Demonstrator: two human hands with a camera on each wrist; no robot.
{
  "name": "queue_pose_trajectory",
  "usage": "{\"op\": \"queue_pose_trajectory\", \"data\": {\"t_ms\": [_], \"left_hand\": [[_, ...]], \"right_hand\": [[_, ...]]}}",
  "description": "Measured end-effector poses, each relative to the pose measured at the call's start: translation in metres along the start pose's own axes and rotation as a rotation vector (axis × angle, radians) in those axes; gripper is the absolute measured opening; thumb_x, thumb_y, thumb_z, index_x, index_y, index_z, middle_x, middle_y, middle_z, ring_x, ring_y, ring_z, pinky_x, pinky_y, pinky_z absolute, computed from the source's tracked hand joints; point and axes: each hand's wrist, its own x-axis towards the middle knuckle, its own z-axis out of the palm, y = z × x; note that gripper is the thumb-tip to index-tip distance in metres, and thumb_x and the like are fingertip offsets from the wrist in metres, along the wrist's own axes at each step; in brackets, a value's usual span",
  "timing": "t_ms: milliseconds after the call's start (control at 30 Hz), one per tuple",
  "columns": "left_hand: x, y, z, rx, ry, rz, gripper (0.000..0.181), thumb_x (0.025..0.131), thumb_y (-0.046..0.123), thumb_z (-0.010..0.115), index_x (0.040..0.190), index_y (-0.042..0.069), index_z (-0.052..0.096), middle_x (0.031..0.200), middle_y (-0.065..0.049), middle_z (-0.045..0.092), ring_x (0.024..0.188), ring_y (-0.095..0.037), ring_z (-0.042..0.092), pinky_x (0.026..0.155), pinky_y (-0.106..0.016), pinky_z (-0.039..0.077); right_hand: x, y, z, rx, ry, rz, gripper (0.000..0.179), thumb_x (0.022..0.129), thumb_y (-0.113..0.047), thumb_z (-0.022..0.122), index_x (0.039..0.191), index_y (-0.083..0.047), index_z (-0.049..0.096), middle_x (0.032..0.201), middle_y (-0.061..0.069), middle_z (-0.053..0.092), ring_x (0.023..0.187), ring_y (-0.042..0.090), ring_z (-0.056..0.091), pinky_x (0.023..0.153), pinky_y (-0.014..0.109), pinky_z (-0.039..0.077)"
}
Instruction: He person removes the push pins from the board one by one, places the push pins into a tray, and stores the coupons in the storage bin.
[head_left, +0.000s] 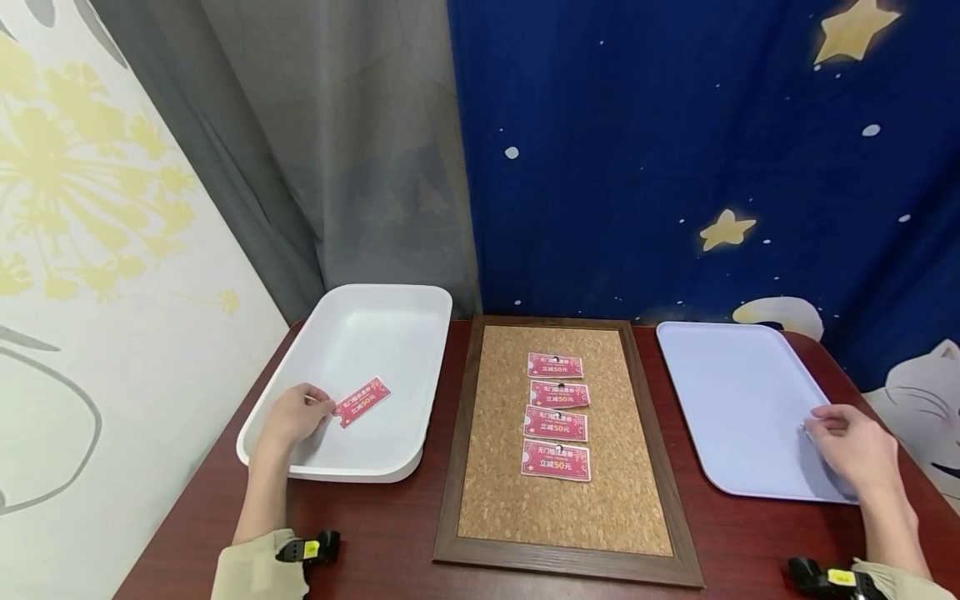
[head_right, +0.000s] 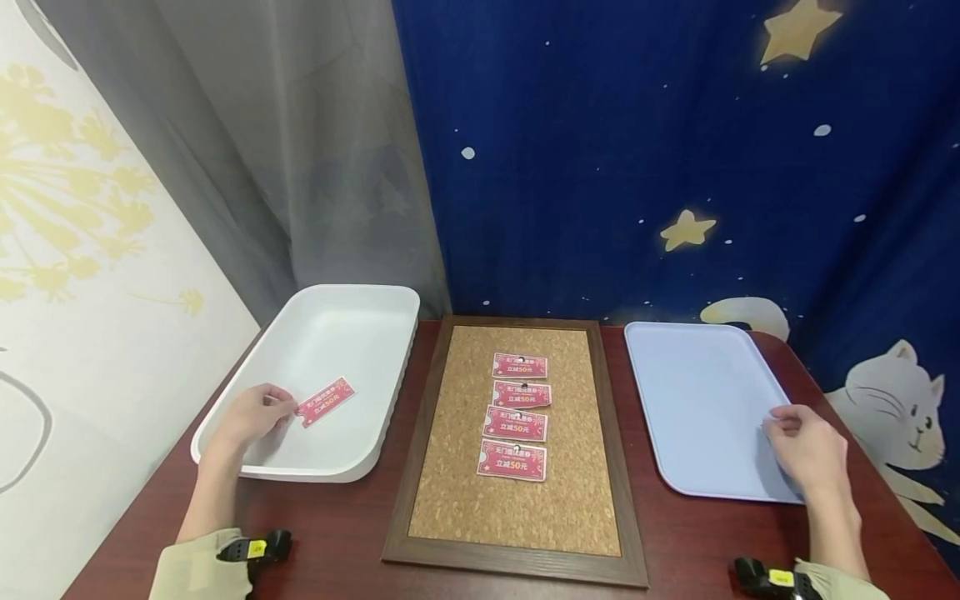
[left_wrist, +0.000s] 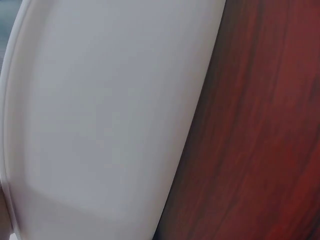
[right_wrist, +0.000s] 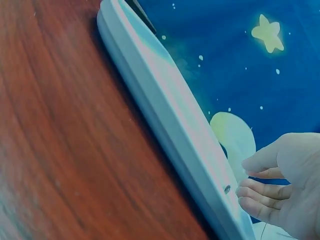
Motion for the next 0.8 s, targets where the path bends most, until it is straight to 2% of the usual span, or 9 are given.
{"op": "queue_pose_trajectory", "data": {"t_ms": [100, 233, 300, 400, 467, 567, 700, 800], "left_hand": [[0.001, 0.0, 0.0, 0.001, 0.018, 0.031, 0.025, 0.098, 0.015, 0.061, 0.109, -0.008, 0.06, 0.089, -0.017, 0.061, 0.077, -0.026, 0.055, 0.061, -0.031, 0.044], [0.001, 0.003, -0.001, -0.012, 0.032, 0.071, 0.025, 0.098, 0.015, 0.061, 0.11, -0.008, 0.061, 0.092, -0.018, 0.062, 0.078, -0.025, 0.056, 0.061, -0.031, 0.045], [0.0, 0.005, -0.001, -0.016, 0.037, 0.091, 0.025, 0.098, 0.015, 0.062, 0.11, -0.007, 0.061, 0.093, -0.018, 0.063, 0.079, -0.026, 0.057, 0.062, -0.031, 0.045], [-0.001, 0.009, -0.001, -0.027, 0.039, 0.128, 0.025, 0.098, 0.015, 0.062, 0.109, -0.007, 0.062, 0.094, -0.018, 0.065, 0.082, -0.026, 0.059, 0.062, -0.031, 0.047], [-0.002, 0.014, 0.0, -0.037, 0.04, 0.159, 0.024, 0.098, 0.014, 0.062, 0.108, -0.007, 0.062, 0.095, -0.018, 0.065, 0.083, -0.027, 0.061, 0.063, -0.03, 0.048], [-0.004, 0.023, 0.002, -0.051, 0.036, 0.2, 0.022, 0.097, 0.014, 0.063, 0.107, -0.006, 0.063, 0.095, -0.018, 0.066, 0.085, -0.027, 0.061, 0.064, -0.03, 0.049], [-0.009, 0.037, 0.006, -0.053, 0.035, 0.239, 0.019, 0.097, 0.012, 0.063, 0.106, -0.004, 0.064, 0.095, -0.015, 0.065, 0.087, -0.027, 0.06, 0.07, -0.032, 0.047], [-0.012, 0.047, 0.009, -0.061, 0.024, 0.271, 0.017, 0.097, 0.011, 0.063, 0.107, -0.003, 0.064, 0.096, -0.015, 0.065, 0.09, -0.029, 0.06, 0.075, -0.035, 0.047]], "right_hand": [[-0.001, -0.006, 0.0, -0.003, 0.014, -0.013, 0.031, 0.098, -0.013, 0.057, 0.115, 0.013, 0.058, 0.105, 0.036, 0.063, 0.092, 0.046, 0.06, 0.071, 0.045, 0.04], [0.0, -0.017, 0.001, 0.021, 0.003, -0.014, 0.035, 0.099, -0.015, 0.057, 0.119, 0.014, 0.056, 0.108, 0.036, 0.062, 0.096, 0.047, 0.059, 0.074, 0.049, 0.042], [0.0, -0.022, 0.003, 0.024, -0.001, -0.032, 0.035, 0.099, -0.015, 0.058, 0.119, 0.014, 0.055, 0.107, 0.035, 0.062, 0.096, 0.048, 0.059, 0.073, 0.047, 0.043], [0.0, -0.029, 0.007, 0.021, 0.001, -0.081, 0.033, 0.098, -0.013, 0.06, 0.117, 0.013, 0.057, 0.104, 0.034, 0.064, 0.094, 0.048, 0.062, 0.069, 0.034, 0.042], [0.0, -0.034, 0.01, 0.019, -0.004, -0.112, 0.032, 0.097, -0.013, 0.061, 0.115, 0.012, 0.059, 0.102, 0.032, 0.065, 0.092, 0.046, 0.063, 0.065, 0.025, 0.038], [0.001, -0.042, 0.014, 0.03, -0.01, -0.163, 0.03, 0.096, -0.013, 0.063, 0.114, 0.012, 0.06, 0.099, 0.03, 0.066, 0.089, 0.043, 0.064, 0.062, 0.019, 0.037], [0.0, -0.056, 0.019, 0.035, 0.0, -0.219, 0.029, 0.094, -0.012, 0.066, 0.111, 0.011, 0.062, 0.095, 0.027, 0.068, 0.082, 0.038, 0.065, 0.061, 0.018, 0.039], [-0.001, -0.066, 0.023, 0.049, 0.0, -0.245, 0.029, 0.093, -0.013, 0.067, 0.111, 0.01, 0.063, 0.094, 0.024, 0.069, 0.077, 0.026, 0.065, 0.061, 0.017, 0.04]]}}
